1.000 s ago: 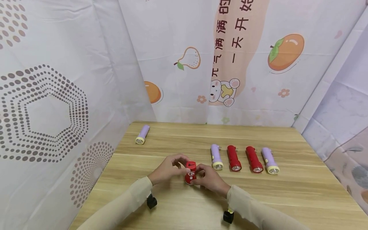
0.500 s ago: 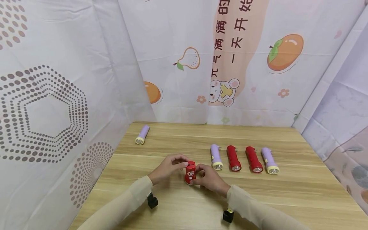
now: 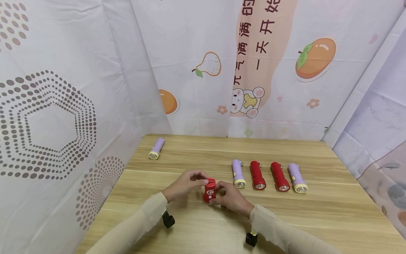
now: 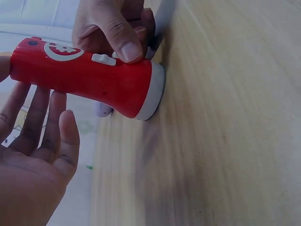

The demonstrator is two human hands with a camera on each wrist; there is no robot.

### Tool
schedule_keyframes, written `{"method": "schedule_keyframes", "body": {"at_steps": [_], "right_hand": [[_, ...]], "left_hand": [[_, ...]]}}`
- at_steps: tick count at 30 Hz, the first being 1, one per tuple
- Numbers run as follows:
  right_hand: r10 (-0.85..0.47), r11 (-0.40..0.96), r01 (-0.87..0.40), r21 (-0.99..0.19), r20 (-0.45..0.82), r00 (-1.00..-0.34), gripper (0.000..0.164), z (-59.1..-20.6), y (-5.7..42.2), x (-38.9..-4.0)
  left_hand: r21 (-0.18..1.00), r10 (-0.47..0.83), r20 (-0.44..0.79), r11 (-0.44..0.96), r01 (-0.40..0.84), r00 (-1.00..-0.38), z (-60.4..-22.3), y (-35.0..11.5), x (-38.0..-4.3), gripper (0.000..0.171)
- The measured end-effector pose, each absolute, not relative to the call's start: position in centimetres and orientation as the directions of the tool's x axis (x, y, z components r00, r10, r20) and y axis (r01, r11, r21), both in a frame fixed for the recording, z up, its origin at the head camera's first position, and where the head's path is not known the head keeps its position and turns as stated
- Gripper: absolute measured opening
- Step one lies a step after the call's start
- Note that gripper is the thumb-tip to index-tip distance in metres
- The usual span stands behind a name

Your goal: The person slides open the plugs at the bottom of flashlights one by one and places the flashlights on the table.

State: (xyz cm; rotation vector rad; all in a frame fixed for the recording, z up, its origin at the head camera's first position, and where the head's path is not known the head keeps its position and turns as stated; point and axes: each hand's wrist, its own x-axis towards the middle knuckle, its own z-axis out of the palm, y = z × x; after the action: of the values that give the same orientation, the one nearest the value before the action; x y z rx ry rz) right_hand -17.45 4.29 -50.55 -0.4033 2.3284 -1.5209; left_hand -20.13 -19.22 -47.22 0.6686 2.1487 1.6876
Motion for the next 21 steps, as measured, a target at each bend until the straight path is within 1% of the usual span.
{"method": "schedule_keyframes", "body": {"at_steps": [11, 16, 21], "right_hand": [[-0.405, 0.418, -0.087, -0.904, -0.1, -0.909, 0.036, -50.7, 4.37, -17.77], [-0.406, 0.43, -0.103, -0.897, -0.09, -0.909, 0.035, -50.63, 4.29, -17.84], [-0.403, 0.429, -0.092, -0.899, -0.099, -0.91, 0.036, -50.71, 4.27, -17.81]], "left_hand": [[0.969, 0.549, 0.01, 0.2, 0.143, -0.836, -46.61, -19.08, -20.2, 0.018], [0.973, 0.55, 0.019, 0.184, 0.143, -0.835, -46.67, -19.03, -20.33, 0.017], [0.968, 0.538, 0.031, 0.195, 0.16, -0.842, -46.82, -18.85, -20.25, 0.015]]}}
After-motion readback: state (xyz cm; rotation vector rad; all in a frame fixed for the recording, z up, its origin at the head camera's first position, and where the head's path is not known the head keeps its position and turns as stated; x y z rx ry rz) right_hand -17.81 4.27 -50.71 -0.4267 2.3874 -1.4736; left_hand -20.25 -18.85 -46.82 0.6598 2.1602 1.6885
